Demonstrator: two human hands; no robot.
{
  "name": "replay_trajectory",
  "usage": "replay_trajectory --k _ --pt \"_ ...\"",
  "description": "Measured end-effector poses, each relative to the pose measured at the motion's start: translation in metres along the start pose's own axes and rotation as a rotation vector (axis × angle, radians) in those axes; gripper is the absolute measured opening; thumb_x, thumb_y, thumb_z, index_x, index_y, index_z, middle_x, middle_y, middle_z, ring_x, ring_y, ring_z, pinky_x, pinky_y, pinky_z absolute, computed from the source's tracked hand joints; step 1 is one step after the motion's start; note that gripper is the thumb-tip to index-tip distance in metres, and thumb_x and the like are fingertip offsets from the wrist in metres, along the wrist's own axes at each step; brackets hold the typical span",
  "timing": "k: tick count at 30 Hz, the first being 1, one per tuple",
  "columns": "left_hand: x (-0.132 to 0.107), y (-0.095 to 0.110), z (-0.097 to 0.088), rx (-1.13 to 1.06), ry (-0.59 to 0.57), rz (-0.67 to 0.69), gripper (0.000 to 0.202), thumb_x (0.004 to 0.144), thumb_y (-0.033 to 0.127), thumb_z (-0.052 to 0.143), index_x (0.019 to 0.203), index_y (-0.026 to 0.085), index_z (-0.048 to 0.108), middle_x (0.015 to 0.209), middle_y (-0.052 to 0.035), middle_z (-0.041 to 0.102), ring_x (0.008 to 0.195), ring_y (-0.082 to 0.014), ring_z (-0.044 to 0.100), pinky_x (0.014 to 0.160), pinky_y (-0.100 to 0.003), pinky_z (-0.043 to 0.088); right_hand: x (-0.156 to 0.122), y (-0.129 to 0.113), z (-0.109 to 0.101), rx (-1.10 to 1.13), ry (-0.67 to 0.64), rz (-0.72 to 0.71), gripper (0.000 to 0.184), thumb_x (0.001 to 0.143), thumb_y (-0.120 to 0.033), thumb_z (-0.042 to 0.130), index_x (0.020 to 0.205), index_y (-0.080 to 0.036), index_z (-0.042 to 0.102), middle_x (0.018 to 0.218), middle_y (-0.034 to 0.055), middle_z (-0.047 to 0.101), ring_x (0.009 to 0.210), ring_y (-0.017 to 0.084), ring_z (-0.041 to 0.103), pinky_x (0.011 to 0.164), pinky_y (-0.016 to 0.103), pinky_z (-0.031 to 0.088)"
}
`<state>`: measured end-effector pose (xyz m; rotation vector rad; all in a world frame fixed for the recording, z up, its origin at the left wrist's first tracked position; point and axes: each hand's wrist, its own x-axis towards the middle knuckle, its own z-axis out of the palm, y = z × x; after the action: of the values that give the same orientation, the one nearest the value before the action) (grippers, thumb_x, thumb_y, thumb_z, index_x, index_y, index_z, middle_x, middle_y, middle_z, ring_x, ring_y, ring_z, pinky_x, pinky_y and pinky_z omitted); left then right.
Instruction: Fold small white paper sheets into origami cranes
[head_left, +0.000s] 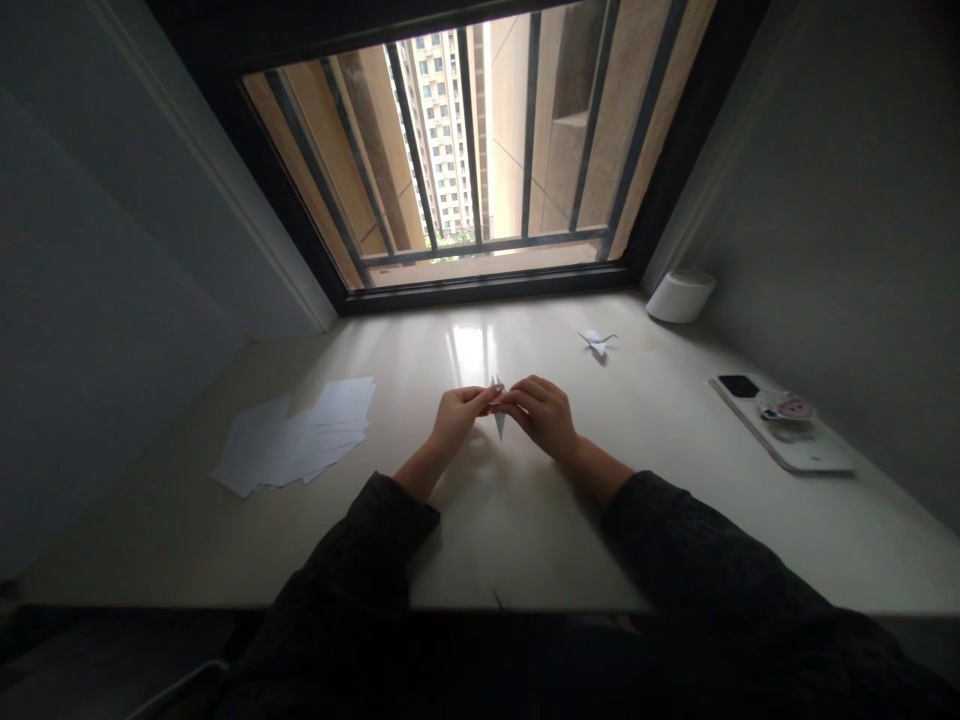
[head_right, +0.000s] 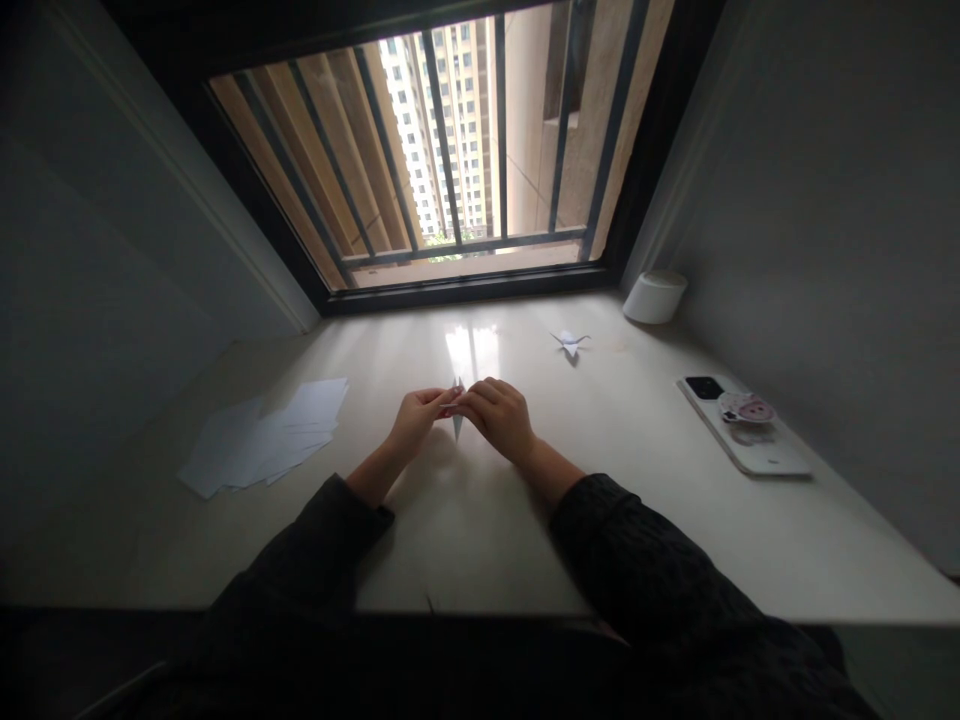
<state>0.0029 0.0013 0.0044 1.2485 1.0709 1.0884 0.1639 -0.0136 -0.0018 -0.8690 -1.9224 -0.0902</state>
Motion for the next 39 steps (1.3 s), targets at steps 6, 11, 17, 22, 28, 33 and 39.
replay_trajectory --k 6,11,17,22,28,33,39 --pt "0.0 -0.001 0.002 -0.024 0.061 0.004 0.037 0.061 0.048 0.076 0.071 0.013 0.074 0.061 -0.0038 0.065 0.06 -0.0118 0.054 0.063 -0.027 0.045 -0.001 0.0 0.003 0.124 0.014 0.133 0.018 0.086 -0.035 0.061 0.075 -0.024 0.07 0.073 0.0034 0.063 0.069 0.016 0.057 0.066 0.03 0.045" --pt "0.0 -0.002 0.0 0.002 0.097 0.049 0.036 0.065 0.049 0.073 0.076 0.015 0.075 0.069 -0.0053 0.069 0.067 -0.0145 0.06 0.069 -0.028 0.046 -0.002 0.0 0.009 0.347 0.016 0.305 0.016 0.084 -0.037 0.062 0.081 -0.023 0.069 0.074 0.0031 0.06 0.069 0.016 0.056 0.06 0.029 0.046" --pt "0.0 -0.005 -0.002 0.028 0.094 0.087 0.033 0.069 0.047 0.071 0.077 0.015 0.076 0.072 -0.0063 0.072 0.07 -0.0162 0.063 0.07 -0.029 0.047 -0.003 0.004 0.013 0.52 -0.025 0.406 0.018 0.08 -0.04 0.067 0.079 -0.023 0.072 0.074 0.0023 0.059 0.065 0.014 0.053 0.062 0.029 0.046" --pt "0.0 -0.008 0.0 0.039 0.107 0.093 0.034 0.068 0.047 0.072 0.077 0.015 0.076 0.071 -0.006 0.072 0.069 -0.0171 0.063 0.069 -0.029 0.047 -0.003 0.006 0.013 0.531 -0.01 0.474 0.021 0.077 -0.041 0.068 0.071 -0.021 0.071 0.071 0.0022 0.062 0.063 0.014 0.053 0.059 0.028 0.044" --pt "-0.001 -0.006 0.001 0.014 0.114 0.067 0.037 0.068 0.05 0.071 0.078 0.015 0.075 0.073 -0.0061 0.071 0.072 -0.0173 0.063 0.072 -0.03 0.048 -0.002 0.004 0.012 0.575 0.014 0.504 0.022 0.075 -0.043 0.07 0.073 -0.022 0.072 0.072 0.0026 0.063 0.066 0.015 0.056 0.058 0.028 0.046" --pt "-0.001 -0.003 0.0 -0.038 0.122 0.039 0.038 0.069 0.052 0.069 0.079 0.015 0.074 0.078 -0.0062 0.072 0.077 -0.0166 0.064 0.075 -0.029 0.048 -0.003 0.008 0.018 0.661 0.007 0.525 0.023 0.077 -0.044 0.067 0.085 -0.024 0.074 0.082 0.0046 0.064 0.078 0.017 0.06 0.064 0.03 0.05" --pt "-0.003 -0.002 0.002 -0.069 0.069 0.033 0.037 0.069 0.047 0.071 0.089 0.017 0.073 0.088 -0.008 0.072 0.085 -0.0193 0.065 0.076 -0.031 0.048 -0.006 0.012 0.023 0.779 0.098 0.72 0.026 0.071 -0.044 0.073 0.085 -0.022 0.074 0.089 0.0049 0.068 0.08 0.019 0.064 0.067 0.031 0.053"
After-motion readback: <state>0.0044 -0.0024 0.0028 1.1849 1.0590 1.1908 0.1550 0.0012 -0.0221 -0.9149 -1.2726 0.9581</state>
